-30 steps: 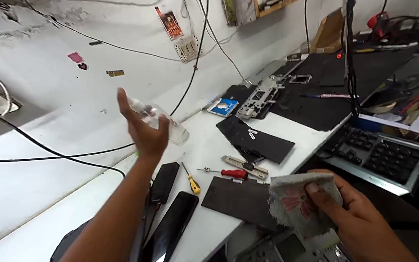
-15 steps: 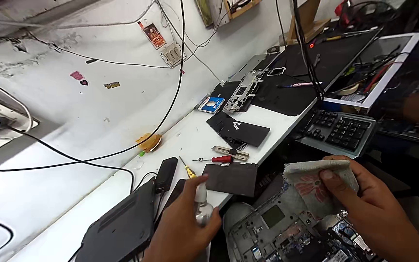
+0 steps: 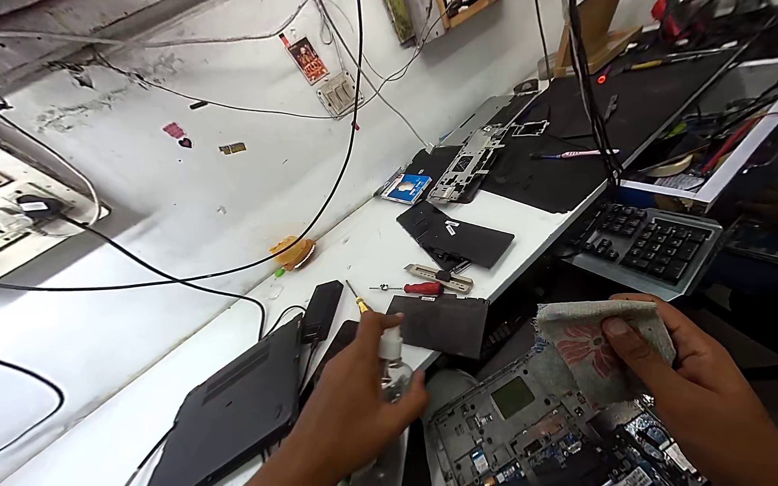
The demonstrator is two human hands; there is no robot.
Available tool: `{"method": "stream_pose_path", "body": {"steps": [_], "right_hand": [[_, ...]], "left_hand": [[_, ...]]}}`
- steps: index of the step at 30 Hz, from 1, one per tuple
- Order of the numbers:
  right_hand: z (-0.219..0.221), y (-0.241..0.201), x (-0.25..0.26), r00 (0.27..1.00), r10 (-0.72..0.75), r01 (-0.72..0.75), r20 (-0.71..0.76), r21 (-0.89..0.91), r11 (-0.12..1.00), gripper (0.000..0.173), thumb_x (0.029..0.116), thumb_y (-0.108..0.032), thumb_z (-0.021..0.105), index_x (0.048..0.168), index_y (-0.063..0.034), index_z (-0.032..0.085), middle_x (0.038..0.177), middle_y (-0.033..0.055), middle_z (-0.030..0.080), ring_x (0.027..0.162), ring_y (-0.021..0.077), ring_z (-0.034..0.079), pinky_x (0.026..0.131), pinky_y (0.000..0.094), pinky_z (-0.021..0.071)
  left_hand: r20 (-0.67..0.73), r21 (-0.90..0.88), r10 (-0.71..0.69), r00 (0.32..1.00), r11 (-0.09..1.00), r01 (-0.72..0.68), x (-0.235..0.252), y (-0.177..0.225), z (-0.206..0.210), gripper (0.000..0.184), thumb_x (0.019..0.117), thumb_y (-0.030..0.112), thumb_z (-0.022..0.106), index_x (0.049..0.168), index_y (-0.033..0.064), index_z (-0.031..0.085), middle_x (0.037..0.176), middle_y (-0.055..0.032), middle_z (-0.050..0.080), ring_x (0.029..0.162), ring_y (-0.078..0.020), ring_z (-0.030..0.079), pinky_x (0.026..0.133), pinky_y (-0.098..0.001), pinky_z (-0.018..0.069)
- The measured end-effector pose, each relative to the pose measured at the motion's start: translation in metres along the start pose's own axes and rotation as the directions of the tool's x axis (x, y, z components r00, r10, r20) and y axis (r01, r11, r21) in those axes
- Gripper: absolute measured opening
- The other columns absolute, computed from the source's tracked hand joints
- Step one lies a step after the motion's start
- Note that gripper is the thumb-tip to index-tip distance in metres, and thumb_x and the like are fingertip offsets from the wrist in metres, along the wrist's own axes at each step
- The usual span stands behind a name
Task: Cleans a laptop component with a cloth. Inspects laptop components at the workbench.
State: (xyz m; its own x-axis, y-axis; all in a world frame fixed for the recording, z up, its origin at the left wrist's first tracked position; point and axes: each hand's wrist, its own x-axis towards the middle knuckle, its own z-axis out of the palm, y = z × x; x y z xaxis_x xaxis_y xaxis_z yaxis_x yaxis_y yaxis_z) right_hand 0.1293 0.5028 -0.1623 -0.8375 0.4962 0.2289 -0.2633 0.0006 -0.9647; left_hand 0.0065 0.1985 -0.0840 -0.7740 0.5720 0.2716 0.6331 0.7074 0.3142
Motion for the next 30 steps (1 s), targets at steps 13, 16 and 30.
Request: {"method": "stream_pose_path", "body": {"steps": [13,16,30], "right_hand": [[0.035,0.012,0.028,0.997,0.001,0.005,0.076,-0.084,0.996,0.026,0.1032,-0.035,0.058,0.115,-0.0164,0.072,0.091,0.0048,0.074,0.075,0.0192,0.073,0.064,0.0326,0.0642],[0.051,0.014,0.037,0.993,0.005,0.006,0.121,-0.086,0.996,0.028,0.1049,-0.032,0.053,0.115,-0.0149,0.073,0.093,0.0059,0.074,0.08,0.0196,0.073,0.069,0.0334,0.0642],[0.121,0.046,0.049,0.548,-0.14,0.813,0.825,-0.485,0.32,0.036,0.0976,-0.027,0.052,0.125,-0.0153,0.072,0.136,0.0031,0.068,0.133,0.0206,0.059,0.107,0.0433,0.0517]], "left_hand": [[-0.591,0.034,0.095,0.801,0.995,-0.093,0.167,-0.121,-0.013,0.091,0.0935,0.044,0.071,0.152,-0.007,0.023,0.144,-0.0362,0.042,0.122,-0.0417,0.057,0.101,-0.0559,0.0498],[-0.614,0.026,-0.013,0.789,0.999,0.037,0.194,-0.157,0.016,0.091,0.0925,0.045,0.071,0.155,-0.002,0.025,0.137,-0.0373,0.046,0.124,-0.0511,0.051,0.103,-0.0622,0.0435],[-0.202,0.222,-0.154,0.967,0.955,0.198,-0.01,-0.051,0.049,0.057,0.1055,0.04,0.039,0.149,0.004,0.048,0.133,-0.0142,0.065,0.119,-0.0307,0.065,0.099,-0.0534,0.0525]]}}
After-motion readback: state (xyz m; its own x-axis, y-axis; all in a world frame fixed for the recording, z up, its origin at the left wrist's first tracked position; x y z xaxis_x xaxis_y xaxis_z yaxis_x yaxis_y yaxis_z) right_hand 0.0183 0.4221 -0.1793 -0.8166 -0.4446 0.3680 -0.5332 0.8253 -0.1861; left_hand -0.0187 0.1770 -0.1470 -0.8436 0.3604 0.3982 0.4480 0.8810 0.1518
